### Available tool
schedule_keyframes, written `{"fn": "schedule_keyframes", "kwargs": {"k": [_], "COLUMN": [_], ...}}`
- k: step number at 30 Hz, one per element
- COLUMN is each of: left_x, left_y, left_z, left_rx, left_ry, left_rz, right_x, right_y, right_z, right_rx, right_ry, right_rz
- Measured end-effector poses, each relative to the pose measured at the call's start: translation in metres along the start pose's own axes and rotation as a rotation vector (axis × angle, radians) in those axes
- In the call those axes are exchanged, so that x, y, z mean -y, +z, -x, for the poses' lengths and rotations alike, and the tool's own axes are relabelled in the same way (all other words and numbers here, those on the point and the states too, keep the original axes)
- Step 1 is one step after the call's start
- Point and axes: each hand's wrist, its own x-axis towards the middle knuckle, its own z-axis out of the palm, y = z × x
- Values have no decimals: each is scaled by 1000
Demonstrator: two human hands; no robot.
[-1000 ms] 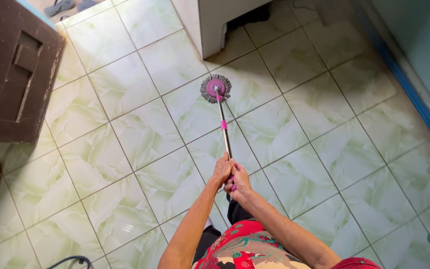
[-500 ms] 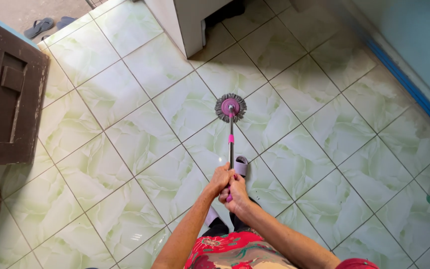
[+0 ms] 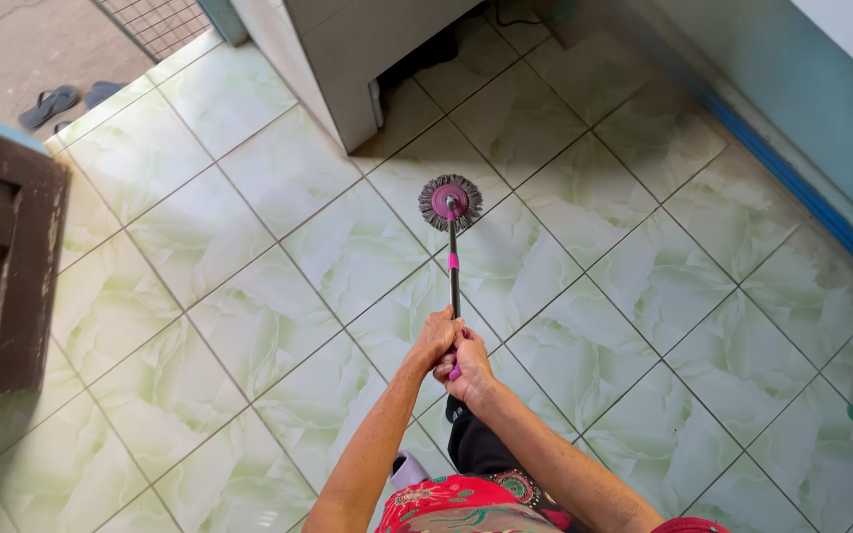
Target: Mopping the tiled floor in a water storage and filtration room.
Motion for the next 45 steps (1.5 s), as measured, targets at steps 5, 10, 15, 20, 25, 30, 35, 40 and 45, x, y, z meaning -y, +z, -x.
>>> {"fn": "schedule_keyframes", "kwargs": {"k": [5, 10, 15, 20, 25, 30, 35, 40, 45], "left_x": [-5, -70, 9, 38, 23, 78, 65, 37, 20], "left_y": [26, 18, 35, 19, -24, -36, -35, -44, -38], "left_z": [-126, -125, -129, -31, 95, 142, 150, 133, 93], "left_rx": [-32, -3, -2, 76, 169, 241, 267, 255, 287], "left_ry": [148, -142, 86, 70, -161, -79, -82, -119, -194], "left_rz": [-189, 163, -185, -90, -52, -72, -82, -42, -20], "right_x": [77, 110, 67, -11, -103, -165, -167, -151, -109], "right_y": [10, 21, 7, -14, -21, -33, -43, -27, -4], "right_z": [-82, -102, -59, -28, 28, 55, 48, 36, 24], "right_rx": [114, 67, 93, -4, -134, -137, -151, -132, -183], "right_ry": [-80, -89, -94, -91, -45, 16, 2, -4, -14], "right_rz": [-31, -39, -14, -60, -112, -199, -213, -208, -211]}}
